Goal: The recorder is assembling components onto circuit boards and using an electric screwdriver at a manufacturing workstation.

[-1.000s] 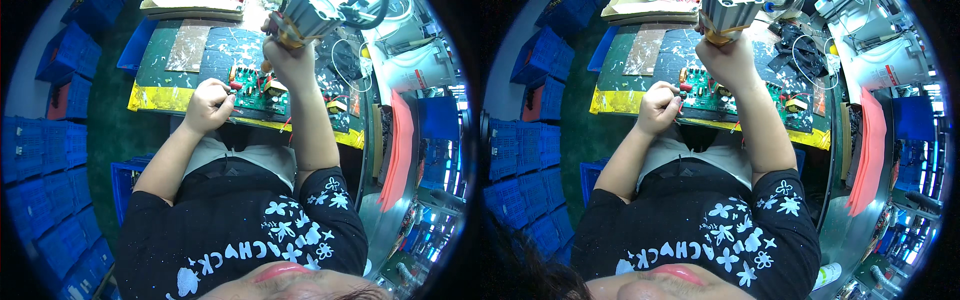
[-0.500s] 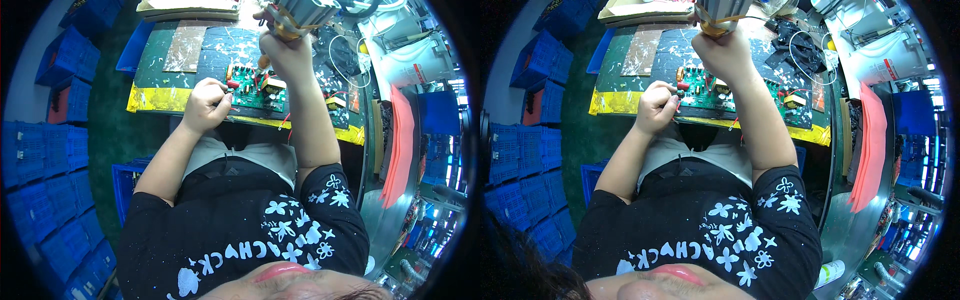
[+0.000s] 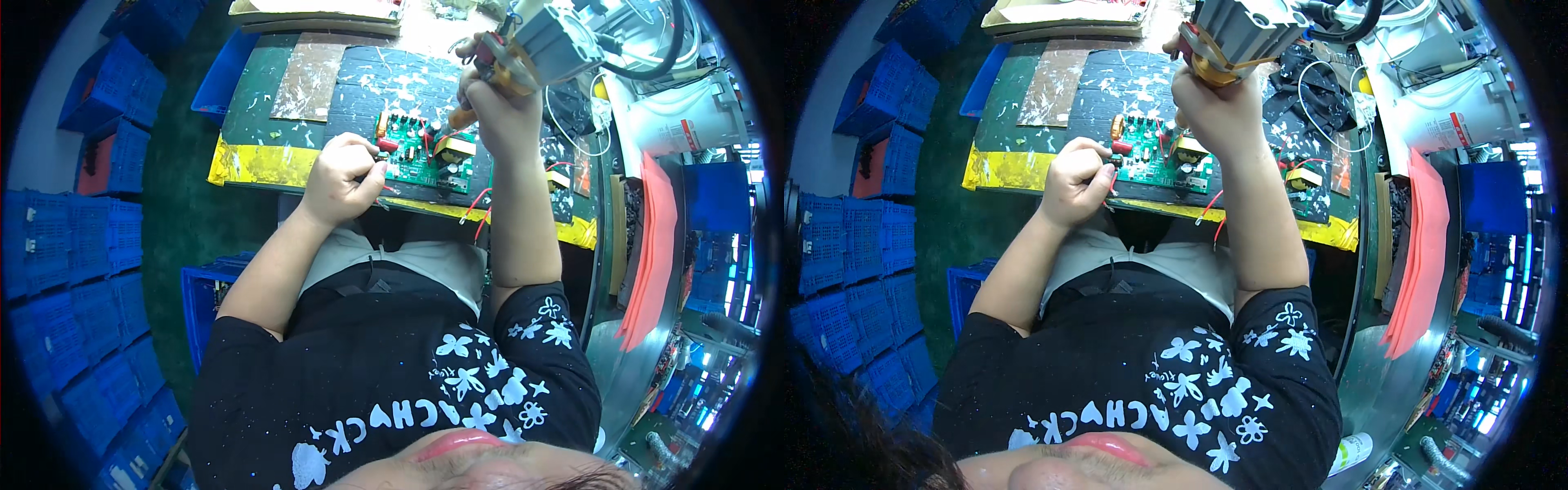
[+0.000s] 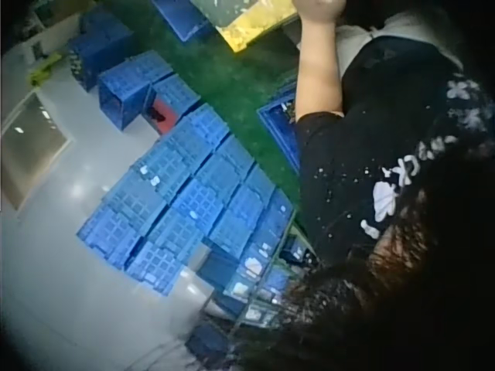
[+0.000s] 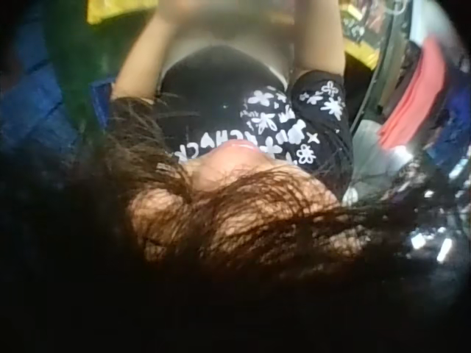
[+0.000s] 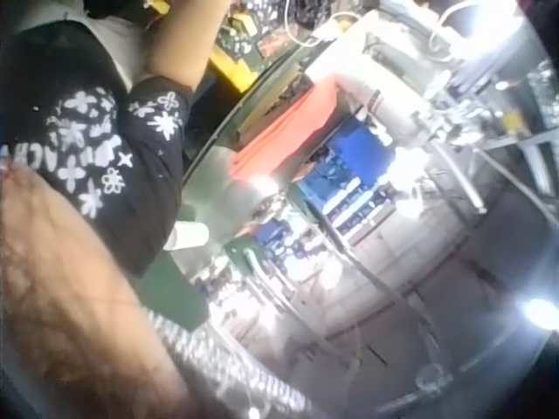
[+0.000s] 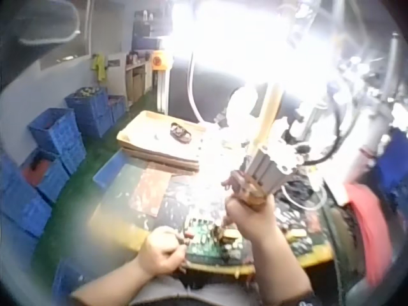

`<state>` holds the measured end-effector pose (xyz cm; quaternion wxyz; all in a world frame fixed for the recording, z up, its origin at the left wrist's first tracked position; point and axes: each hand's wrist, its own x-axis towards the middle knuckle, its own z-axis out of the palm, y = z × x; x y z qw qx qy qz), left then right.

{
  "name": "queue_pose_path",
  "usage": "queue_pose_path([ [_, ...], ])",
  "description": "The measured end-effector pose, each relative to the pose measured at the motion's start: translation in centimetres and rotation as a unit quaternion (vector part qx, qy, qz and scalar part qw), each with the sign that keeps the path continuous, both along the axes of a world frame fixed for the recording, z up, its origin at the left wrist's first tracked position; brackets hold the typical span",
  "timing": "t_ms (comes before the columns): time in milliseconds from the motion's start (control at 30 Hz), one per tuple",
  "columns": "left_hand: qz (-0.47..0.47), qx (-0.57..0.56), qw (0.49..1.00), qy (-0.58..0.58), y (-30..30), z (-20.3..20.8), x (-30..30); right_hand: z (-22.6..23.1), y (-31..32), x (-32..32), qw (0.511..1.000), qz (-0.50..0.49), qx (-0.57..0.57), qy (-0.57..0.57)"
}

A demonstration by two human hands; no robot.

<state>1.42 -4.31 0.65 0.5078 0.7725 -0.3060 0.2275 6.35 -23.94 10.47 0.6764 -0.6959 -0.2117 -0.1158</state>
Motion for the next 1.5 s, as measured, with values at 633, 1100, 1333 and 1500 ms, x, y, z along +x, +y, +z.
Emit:
queue_pose_path([
  [633, -0.010, -0.003, 1.000, 0.005, 0.0, 0.1, -0.1, 0.0, -0.1, 0.1, 1.000, 0.020, 0.011, -0.010],
  [1100, -0.008, 0.001, 1.000, 0.004, -0.1, 0.1, -0.2, -0.4, -0.4, 1.9, 1.000, 0.002, 0.008, -0.020],
  [1333, -0.001, -0.003, 1.000, 0.002, -0.1, 0.1, -0.2, -0.3, -0.5, 2.4, 0.999, -0.009, 0.027, 0.026],
  [1500, -0.006, -0.002, 1.000, 0.005, -0.1, 0.1, -0.1, 0.6, -0.4, 1.8, 1.000, -0.003, 0.002, 0.010],
])
